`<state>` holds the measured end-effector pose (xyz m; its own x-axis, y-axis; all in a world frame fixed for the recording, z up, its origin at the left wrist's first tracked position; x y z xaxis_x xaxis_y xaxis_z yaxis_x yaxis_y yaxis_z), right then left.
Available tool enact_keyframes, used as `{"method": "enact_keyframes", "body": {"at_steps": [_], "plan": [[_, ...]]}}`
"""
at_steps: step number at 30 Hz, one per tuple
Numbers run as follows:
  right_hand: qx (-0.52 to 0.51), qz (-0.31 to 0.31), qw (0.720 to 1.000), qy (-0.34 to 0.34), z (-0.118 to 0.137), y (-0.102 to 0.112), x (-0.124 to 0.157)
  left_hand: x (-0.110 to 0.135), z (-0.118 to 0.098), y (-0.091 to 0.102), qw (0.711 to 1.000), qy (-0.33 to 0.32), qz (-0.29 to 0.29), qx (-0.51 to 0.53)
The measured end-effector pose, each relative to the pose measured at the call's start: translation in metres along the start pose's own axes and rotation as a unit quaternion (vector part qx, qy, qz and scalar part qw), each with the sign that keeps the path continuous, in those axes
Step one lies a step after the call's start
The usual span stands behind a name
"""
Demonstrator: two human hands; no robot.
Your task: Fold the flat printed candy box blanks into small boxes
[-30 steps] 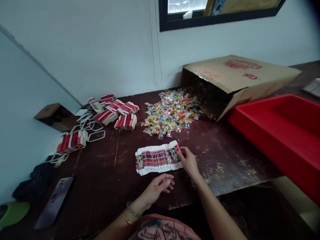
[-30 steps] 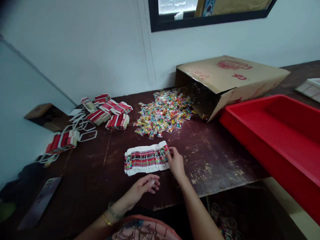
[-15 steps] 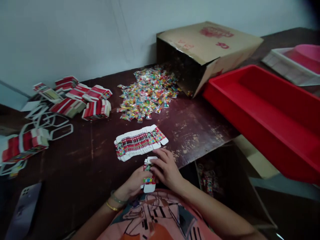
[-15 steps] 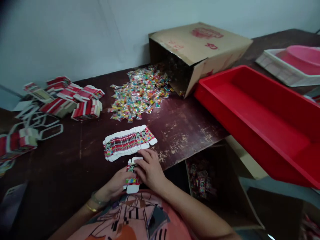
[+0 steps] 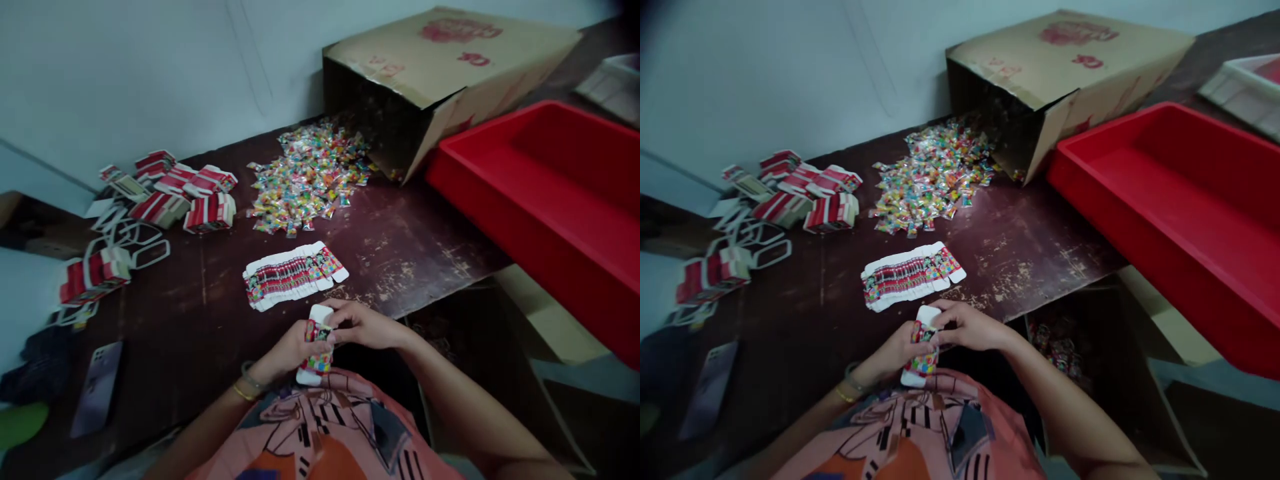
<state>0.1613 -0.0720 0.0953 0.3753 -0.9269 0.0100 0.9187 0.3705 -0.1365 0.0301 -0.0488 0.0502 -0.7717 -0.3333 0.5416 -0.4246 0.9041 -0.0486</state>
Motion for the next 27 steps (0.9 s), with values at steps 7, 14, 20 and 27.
{"method": "enact_keyframes", "body": {"at_steps": [7,14,20,27], "plan": [[-0.070,-0.182,0.980,-0.047,-0.027,-0.020,0.017,0.009,0.018,0.013,0.975,-0.071,-0.210,-0.033],[-0.441,-0.184,0.862,-0.171,-0.078,-0.037,0.029,0.026,0.011,0.014,0.971,-0.111,-0.179,-0.115],[-0.488,-0.103,0.822,-0.275,-0.084,-0.045,0.023,0.032,0.005,0.008,0.967,-0.125,-0.175,-0.137],[-0.235,-0.107,0.948,-0.188,-0.063,-0.033,0.010,0.012,0.039,-0.006,0.980,0.012,-0.055,0.192]]}}
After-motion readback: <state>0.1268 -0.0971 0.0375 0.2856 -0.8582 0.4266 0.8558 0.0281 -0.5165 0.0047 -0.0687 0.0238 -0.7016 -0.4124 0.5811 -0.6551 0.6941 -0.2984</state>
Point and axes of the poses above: each hand's wrist, its own x-axis away from the middle knuckle, its own y-axis out of the back of the hand, z = x × y, the point moved 6 cm from there along -x, towards the middle knuckle, and after that the axes turned 11 degrees about -x, right-handed, at the moved point
